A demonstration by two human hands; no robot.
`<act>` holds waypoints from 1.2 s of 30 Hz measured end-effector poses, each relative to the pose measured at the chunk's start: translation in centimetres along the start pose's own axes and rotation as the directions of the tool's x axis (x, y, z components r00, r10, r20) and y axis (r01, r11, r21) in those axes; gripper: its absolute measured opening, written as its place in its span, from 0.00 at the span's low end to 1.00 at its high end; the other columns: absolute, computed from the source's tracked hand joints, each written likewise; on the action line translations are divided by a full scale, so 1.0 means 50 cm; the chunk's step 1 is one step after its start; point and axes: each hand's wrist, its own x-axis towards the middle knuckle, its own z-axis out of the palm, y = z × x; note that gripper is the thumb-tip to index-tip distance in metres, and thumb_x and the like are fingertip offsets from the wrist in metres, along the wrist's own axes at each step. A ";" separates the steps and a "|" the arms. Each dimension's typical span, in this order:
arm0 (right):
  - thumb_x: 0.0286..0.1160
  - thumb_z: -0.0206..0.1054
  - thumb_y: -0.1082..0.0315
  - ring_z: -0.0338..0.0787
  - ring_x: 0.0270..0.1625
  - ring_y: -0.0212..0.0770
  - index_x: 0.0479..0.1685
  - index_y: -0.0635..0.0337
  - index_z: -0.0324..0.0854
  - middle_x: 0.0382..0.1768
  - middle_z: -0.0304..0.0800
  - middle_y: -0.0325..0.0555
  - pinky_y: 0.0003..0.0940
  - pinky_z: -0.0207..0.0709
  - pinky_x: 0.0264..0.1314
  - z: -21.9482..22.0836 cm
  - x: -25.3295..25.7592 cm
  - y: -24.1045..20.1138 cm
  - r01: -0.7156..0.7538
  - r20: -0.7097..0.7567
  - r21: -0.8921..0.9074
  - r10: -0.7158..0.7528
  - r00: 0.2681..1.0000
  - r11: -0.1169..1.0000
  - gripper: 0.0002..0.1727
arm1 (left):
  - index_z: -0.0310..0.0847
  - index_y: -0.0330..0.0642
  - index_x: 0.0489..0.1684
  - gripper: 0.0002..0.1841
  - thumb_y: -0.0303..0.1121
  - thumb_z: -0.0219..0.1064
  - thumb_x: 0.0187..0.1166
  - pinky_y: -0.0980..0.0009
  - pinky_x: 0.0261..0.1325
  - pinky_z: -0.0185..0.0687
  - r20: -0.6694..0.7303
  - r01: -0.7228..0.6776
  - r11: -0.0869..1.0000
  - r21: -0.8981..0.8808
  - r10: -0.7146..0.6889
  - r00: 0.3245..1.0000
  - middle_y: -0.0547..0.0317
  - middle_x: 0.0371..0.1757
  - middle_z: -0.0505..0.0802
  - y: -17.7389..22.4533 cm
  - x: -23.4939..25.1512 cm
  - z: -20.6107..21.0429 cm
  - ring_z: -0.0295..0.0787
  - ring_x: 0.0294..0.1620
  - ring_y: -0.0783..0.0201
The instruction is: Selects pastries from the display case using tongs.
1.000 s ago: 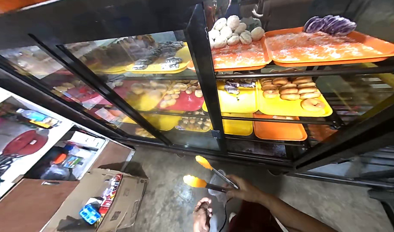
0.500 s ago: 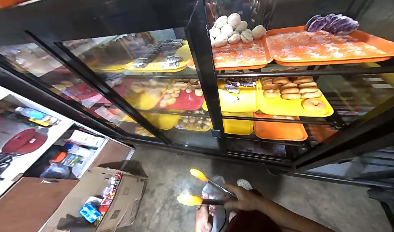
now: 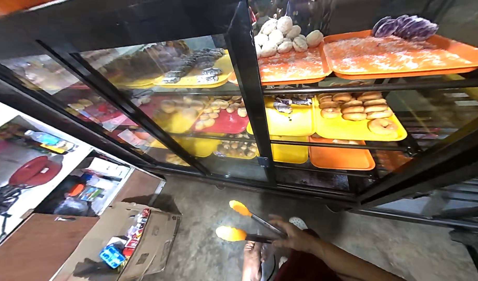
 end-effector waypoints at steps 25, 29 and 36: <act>0.72 0.73 0.62 0.91 0.48 0.38 0.76 0.71 0.70 0.50 0.91 0.51 0.36 0.86 0.57 -0.053 0.013 0.018 -0.039 -0.325 0.327 0.151 0.933 0.944 0.34 | 0.74 0.40 0.72 0.20 0.23 0.54 0.81 0.82 0.22 0.72 0.414 0.057 0.997 0.054 -0.074 0.907 0.66 0.32 0.88 0.011 0.005 -0.026 0.77 0.20 0.78; 0.70 0.76 0.61 0.90 0.47 0.36 0.76 0.71 0.69 0.49 0.90 0.50 0.36 0.85 0.56 -0.051 0.012 0.021 -0.083 -0.322 0.285 0.177 0.930 0.955 0.36 | 0.88 0.37 0.48 0.14 0.19 0.56 0.76 0.83 0.27 0.74 0.501 -0.134 0.952 0.276 -0.024 0.865 0.65 0.43 0.92 0.021 0.009 -0.029 0.77 0.25 0.81; 0.69 0.76 0.58 0.89 0.47 0.38 0.77 0.70 0.69 0.49 0.89 0.50 0.37 0.84 0.56 -0.046 0.013 0.033 -0.124 -0.309 0.229 0.192 0.931 0.966 0.38 | 0.88 0.36 0.52 0.14 0.21 0.55 0.79 0.81 0.26 0.72 0.542 -0.178 0.839 0.513 -0.156 0.826 0.67 0.34 0.89 0.021 0.015 -0.026 0.74 0.22 0.80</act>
